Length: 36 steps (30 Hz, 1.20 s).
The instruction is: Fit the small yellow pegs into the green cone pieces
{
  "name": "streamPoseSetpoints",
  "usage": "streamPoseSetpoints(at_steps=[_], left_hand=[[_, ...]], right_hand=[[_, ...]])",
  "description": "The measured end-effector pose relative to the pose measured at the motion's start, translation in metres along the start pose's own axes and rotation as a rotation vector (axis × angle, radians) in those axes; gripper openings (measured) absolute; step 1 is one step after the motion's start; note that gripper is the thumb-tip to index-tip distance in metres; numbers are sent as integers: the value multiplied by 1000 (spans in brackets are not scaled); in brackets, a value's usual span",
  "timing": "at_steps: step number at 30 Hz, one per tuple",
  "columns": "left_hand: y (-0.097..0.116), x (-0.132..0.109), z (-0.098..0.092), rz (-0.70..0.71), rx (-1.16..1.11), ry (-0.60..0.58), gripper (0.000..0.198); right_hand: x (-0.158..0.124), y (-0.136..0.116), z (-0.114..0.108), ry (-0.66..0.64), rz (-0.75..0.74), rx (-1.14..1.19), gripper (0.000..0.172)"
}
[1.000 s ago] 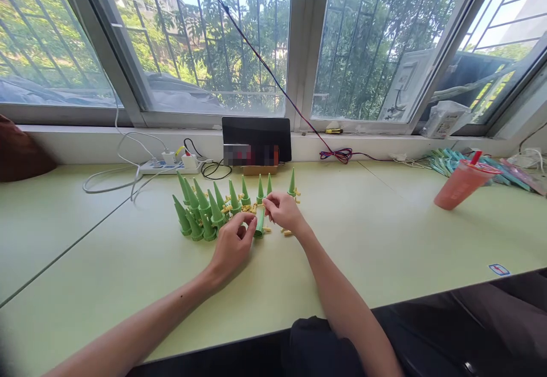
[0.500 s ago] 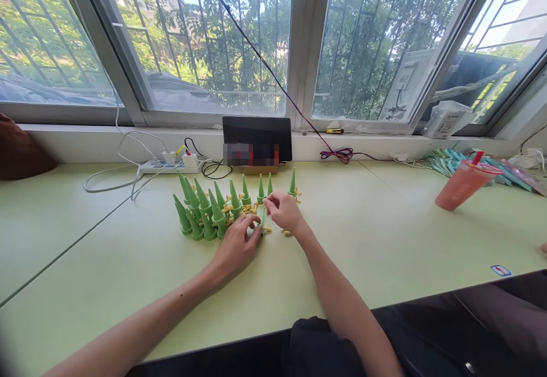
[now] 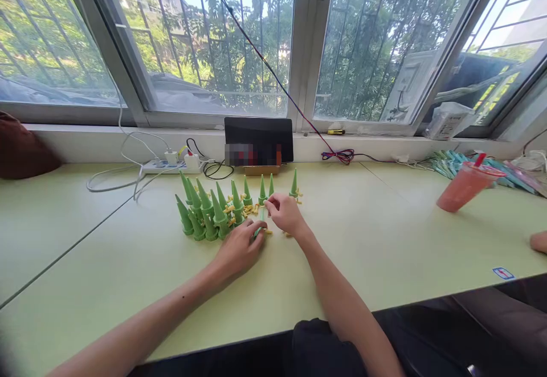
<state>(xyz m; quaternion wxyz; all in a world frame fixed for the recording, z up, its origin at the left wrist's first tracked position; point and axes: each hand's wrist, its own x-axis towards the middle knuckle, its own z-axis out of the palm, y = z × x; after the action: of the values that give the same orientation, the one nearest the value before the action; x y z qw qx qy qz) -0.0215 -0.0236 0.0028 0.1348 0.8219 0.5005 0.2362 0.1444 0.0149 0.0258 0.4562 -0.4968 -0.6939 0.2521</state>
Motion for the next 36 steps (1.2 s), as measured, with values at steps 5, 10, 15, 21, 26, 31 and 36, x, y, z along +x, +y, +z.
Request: streamPoseSetpoints(at_steps=[5,10,15,21,26,31,36], left_hand=[[3,0,-3,-21,-14,-19,28],[2,0,-1,3,-55,30,26],[-3,1,3,27,-137,102,26],[-8,3,5,23,-205,136,27],[-8,4,5,16,-259,141,28],[-8,6,3,-23,-322,130,29],[-8,7,3,-30,-348,143,26]], right_hand=[[-1,-2,0,-6,12,-6,21],[-1,0,0,-4,13,-6,22],[-1,-1,-1,-1,15,-13,23],[0,-1,-6,7,13,-8,23],[1,-2,-11,-2,62,-46,19],[1,-4,-12,-20,82,-100,16],[0,-4,-12,-17,58,-172,18]])
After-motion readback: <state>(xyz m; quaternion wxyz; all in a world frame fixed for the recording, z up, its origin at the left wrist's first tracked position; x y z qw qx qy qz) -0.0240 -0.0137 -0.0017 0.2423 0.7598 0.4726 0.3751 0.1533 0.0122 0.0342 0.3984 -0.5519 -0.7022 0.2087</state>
